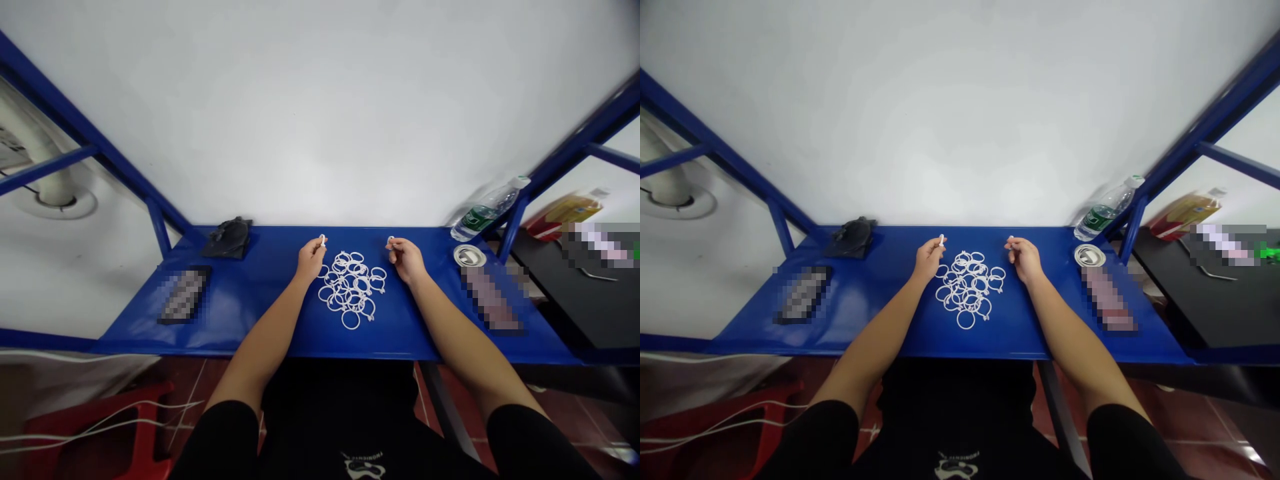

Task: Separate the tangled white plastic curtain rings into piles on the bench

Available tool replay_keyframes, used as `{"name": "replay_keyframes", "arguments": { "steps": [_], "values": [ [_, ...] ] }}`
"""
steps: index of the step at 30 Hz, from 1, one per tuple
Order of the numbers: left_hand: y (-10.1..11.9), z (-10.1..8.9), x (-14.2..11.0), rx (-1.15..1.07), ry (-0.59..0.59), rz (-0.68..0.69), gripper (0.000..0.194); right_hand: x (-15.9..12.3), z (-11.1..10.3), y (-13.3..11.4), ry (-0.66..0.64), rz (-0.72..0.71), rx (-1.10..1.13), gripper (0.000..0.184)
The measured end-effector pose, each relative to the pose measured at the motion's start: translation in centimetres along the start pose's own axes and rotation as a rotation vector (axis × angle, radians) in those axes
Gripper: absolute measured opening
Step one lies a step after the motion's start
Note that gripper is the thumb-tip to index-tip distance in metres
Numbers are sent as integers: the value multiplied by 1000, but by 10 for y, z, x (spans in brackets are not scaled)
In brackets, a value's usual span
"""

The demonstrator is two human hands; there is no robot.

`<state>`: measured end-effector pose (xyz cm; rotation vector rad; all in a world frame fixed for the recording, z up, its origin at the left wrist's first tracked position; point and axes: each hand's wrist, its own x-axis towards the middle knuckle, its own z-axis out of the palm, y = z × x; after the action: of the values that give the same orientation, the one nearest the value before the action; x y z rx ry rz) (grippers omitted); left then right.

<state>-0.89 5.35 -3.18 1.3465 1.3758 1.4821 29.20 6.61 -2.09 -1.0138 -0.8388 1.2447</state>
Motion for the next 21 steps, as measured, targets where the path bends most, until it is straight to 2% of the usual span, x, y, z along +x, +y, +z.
{"name": "replay_keyframes", "arguments": {
  "steps": [8, 17, 21],
  "values": [
    [1, -3, 0, 57, -12, 47, 35, -3, 4, 1, -46, -8, -99, 22],
    [-5, -3, 1, 11, -89, 66, 33, -4, 8, 0, -31, 12, -102, 24],
    [-2, -4, 1, 50, -82, 60, 32, -6, 11, -1, -21, 27, -109, 26]
  ]
}}
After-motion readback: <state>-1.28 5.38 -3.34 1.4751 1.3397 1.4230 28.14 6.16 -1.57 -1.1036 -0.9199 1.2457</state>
